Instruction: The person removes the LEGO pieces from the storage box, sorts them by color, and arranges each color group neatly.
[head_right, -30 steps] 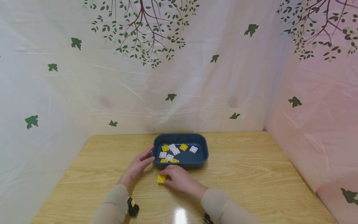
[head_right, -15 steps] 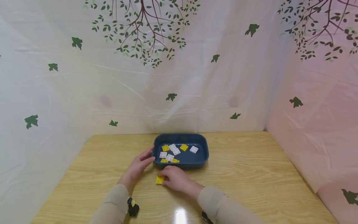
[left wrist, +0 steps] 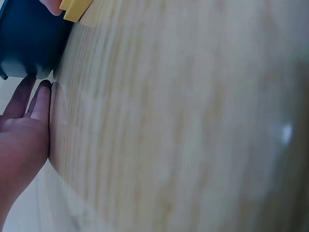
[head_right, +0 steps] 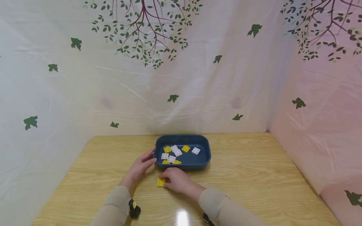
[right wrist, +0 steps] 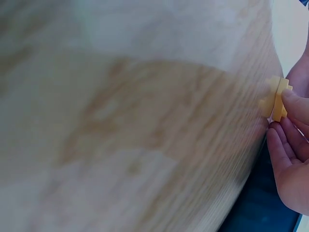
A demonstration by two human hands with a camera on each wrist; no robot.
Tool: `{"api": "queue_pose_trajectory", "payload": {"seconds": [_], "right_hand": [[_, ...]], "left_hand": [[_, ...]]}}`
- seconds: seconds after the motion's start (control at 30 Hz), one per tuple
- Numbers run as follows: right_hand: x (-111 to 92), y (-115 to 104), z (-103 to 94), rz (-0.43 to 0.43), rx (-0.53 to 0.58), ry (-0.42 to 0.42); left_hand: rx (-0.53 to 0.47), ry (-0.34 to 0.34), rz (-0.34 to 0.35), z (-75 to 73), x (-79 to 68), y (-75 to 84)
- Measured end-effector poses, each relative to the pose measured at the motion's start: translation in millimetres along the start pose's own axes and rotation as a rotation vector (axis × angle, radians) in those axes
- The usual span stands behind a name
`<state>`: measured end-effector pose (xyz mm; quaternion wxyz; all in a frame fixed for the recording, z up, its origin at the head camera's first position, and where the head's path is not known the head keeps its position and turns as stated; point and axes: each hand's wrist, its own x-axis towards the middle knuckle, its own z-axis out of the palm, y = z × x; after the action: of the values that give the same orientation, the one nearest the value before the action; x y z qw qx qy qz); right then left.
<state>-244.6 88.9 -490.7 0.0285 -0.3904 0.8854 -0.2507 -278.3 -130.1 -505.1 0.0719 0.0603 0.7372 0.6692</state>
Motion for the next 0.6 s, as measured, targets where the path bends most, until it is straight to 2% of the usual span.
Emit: {"api": "queue_pose_trajectory", "payload": {"seconds": [0.27,0.47,0.6], "right_hand": [[-1.6,2.5,-1.1,-0.012,0.020,-0.004],[-9.3,3.0,-5.2,-0.093,0.050,0.030],[-13.5,3.3,-10.0,-0.132,0.110,0.060]], "left_hand": [[0.013,-0.004,-0.010,-1.3,-0.5,-0.5],[0.008,-0.005,-0.010,-1.0,0.2,-2.4],[0.004,0.001,-0.003,-1.1,0.0,-1.8]]}}
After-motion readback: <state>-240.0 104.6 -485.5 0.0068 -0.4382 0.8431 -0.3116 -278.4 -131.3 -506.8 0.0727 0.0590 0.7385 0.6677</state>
